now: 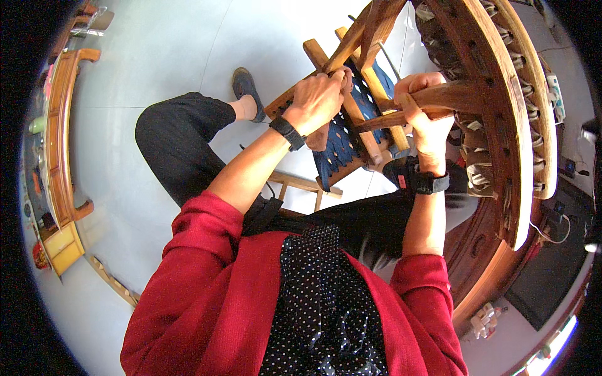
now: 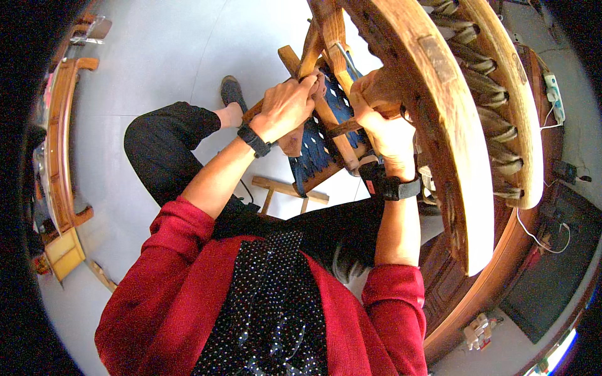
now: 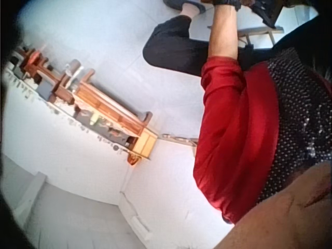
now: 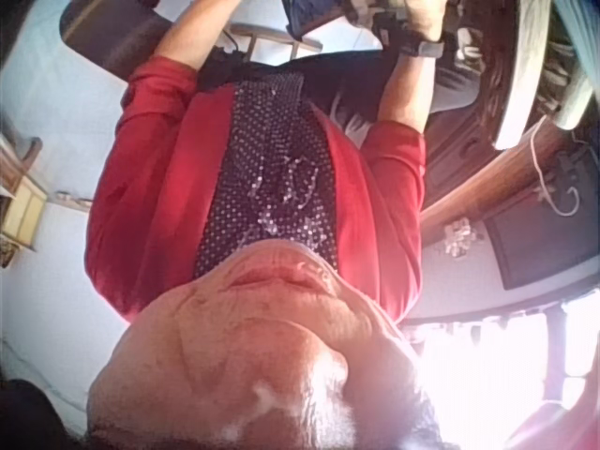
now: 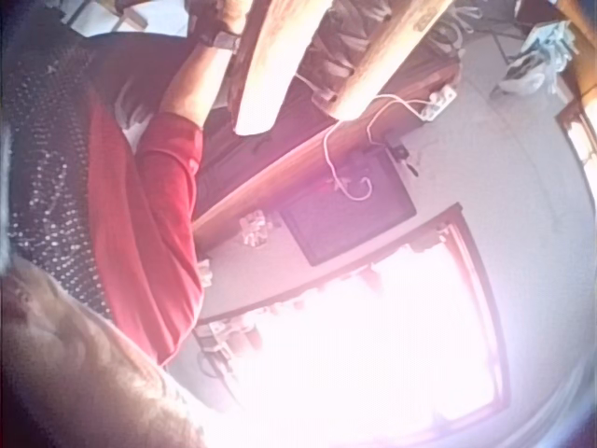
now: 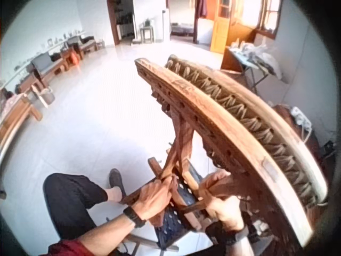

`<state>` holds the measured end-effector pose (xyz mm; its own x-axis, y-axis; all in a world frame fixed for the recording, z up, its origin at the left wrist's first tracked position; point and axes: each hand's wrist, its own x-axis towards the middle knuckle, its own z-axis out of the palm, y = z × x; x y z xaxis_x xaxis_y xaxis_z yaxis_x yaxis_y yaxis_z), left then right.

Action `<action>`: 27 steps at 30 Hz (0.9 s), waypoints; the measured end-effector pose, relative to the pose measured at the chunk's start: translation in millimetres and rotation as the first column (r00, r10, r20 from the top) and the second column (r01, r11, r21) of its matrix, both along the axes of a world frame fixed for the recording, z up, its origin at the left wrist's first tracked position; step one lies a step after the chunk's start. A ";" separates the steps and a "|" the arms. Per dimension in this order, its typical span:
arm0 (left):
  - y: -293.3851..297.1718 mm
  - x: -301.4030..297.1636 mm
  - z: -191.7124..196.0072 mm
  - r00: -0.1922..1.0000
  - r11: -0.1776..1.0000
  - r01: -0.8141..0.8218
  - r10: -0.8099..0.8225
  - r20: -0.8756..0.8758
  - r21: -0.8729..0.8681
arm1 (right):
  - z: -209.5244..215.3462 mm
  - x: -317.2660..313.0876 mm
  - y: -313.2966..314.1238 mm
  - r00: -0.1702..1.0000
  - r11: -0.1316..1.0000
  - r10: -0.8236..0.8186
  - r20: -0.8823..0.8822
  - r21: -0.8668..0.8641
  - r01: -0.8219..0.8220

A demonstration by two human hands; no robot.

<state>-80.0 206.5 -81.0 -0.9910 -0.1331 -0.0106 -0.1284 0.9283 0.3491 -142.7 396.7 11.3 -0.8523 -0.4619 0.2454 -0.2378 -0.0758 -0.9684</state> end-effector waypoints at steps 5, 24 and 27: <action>-4.2 9.7 6.6 0.998 0.992 -0.043 0.038 0.051 0.115 | -2.1 4.0 1.3 0.997 0.999 -0.007 0.078 -0.036 0.010; -31.2 58.8 -10.8 0.993 0.990 -0.089 0.081 0.080 0.108 | -0.9 1.4 -0.7 0.998 0.999 0.002 0.055 -0.043 0.000; -41.8 72.2 -10.4 0.983 0.953 -0.183 0.181 0.029 0.241 | -0.9 0.4 -0.7 0.998 0.998 0.020 0.059 -0.063 -0.017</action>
